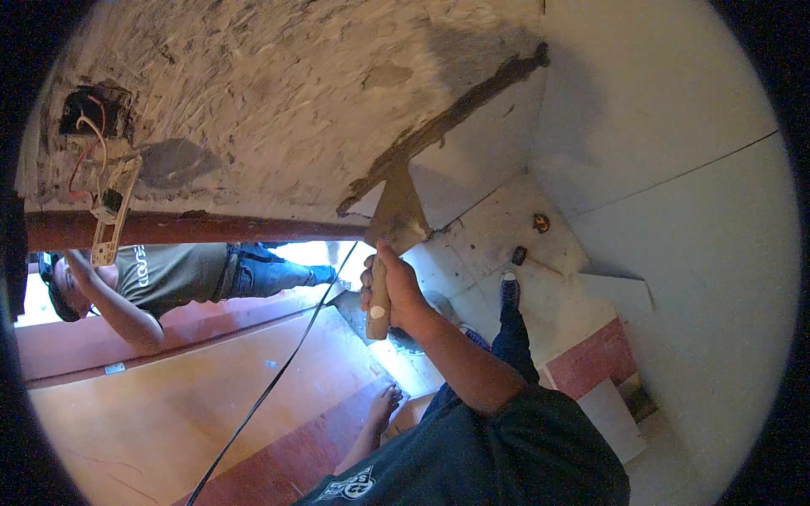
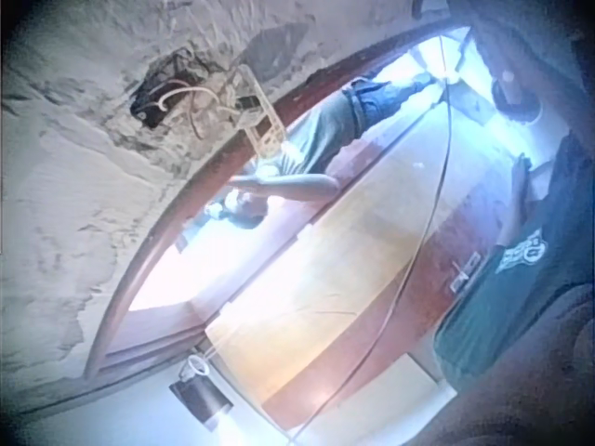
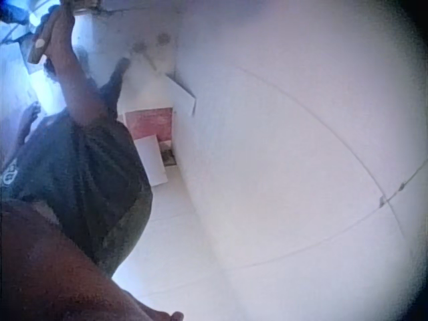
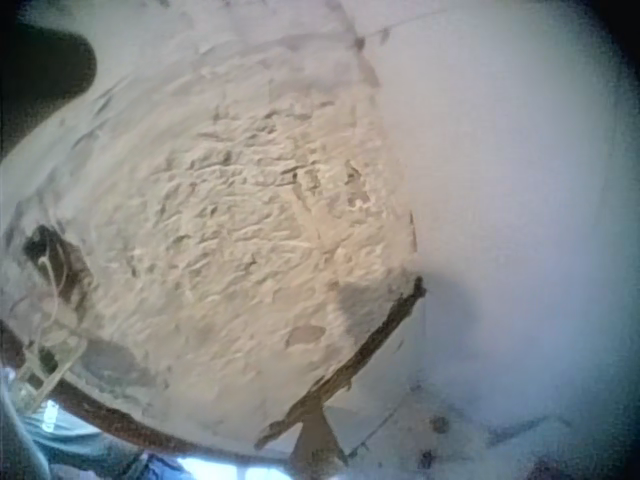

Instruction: The person applies plaster to a ceiling and wall corner by hand and with a trowel, then uses a sanding block to smooth the surface.

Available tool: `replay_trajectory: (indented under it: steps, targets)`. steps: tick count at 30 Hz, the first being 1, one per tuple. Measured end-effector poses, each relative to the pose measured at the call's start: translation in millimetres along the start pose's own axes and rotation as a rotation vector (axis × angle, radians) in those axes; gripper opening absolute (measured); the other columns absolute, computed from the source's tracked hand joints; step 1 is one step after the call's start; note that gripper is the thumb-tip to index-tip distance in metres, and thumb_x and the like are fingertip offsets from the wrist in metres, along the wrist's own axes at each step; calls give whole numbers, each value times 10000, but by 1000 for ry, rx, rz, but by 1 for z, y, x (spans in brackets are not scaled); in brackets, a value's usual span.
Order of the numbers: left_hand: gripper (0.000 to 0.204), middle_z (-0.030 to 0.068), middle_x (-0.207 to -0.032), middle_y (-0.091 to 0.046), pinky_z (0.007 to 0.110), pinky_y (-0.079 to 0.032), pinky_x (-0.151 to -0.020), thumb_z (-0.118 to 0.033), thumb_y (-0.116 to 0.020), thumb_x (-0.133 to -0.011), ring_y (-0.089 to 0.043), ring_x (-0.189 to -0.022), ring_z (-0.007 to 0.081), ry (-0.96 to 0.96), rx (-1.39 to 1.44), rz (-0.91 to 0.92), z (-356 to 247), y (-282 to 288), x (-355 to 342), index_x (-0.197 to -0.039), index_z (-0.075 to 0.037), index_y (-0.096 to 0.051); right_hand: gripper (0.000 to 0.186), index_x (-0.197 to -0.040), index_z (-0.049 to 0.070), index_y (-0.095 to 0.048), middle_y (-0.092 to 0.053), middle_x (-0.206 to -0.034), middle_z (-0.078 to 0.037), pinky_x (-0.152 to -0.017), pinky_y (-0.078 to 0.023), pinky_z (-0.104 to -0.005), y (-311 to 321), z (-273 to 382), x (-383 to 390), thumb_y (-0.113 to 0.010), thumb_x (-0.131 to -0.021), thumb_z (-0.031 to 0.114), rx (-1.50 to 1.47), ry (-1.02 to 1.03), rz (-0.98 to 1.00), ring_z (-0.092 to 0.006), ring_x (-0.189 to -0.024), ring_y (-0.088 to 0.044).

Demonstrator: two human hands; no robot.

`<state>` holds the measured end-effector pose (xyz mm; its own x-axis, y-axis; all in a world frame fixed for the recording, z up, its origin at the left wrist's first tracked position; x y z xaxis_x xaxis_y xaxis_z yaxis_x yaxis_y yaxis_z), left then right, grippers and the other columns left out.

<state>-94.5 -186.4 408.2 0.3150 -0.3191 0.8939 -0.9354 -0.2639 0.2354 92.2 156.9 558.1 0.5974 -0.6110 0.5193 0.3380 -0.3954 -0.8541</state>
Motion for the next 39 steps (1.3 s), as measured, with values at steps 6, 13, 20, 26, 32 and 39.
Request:
replay_trajectory:
  steps: [6,13,20,26,32,39]
  targets:
    - [404,72,-1012,-640,244,-444,-694,-260,-480,-962,-600,-865,141,-11,-2,8,5,3,-8,-1295,-32,-497,420,-849,93,-476,-483,-603,-25,-402,-441,-322,8,-34,34,-499,-915,507,212,-203,68,-167,-423,-494]
    - [416,77,-1000,-636,246,-446,-685,-240,-469,-954,-588,-844,131,-76,22,14,4,0,-9,-1302,-14,-491,427,-876,28,-512,-499,-609,-46,-362,-448,-291,10,-17,43,-476,-938,450,1002,-102,-22,-136,-408,-522]
    - [439,90,-1031,-628,248,-432,-672,-261,-478,-941,-586,-869,139,-26,43,-5,21,-7,-9,-1305,-16,-489,454,-889,-14,-550,-531,-632,-93,-388,-488,-322,-10,27,35,-498,-926,435,1337,-145,-53,-174,-432,-563]
    - [432,109,-1055,-625,267,-439,-715,-263,-462,-952,-595,-907,166,-78,61,1,26,-13,-11,-1297,-5,-490,461,-870,-28,-573,-569,-655,-130,-382,-471,-318,-29,54,39,-530,-910,430,1622,-247,-135,-189,-435,-575]
    - [462,129,-1139,-603,298,-450,-768,-282,-466,-952,-594,-974,195,-87,42,40,22,-28,-17,-1331,-20,-450,458,-863,-36,-582,-561,-635,-134,-381,-467,-329,-46,74,31,-537,-904,418,1705,-192,-72,-204,-434,-574]
    - [460,148,-1103,-624,296,-456,-771,-287,-455,-943,-611,-969,202,-118,67,6,37,-32,-20,-1280,24,-493,469,-873,-17,-584,-548,-637,-112,-382,-463,-339,-83,99,35,-555,-889,451,1739,-307,-202,-203,-430,-552]
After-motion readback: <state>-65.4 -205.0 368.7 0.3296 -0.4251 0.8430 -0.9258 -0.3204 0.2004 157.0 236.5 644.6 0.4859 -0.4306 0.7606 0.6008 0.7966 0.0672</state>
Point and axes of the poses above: each hand's wrist, its own x-axis away from the middle knuckle, its own y-axis out of the back of the hand, z = x × y, the point moved 1 cm from there along -x, towards the middle knuckle
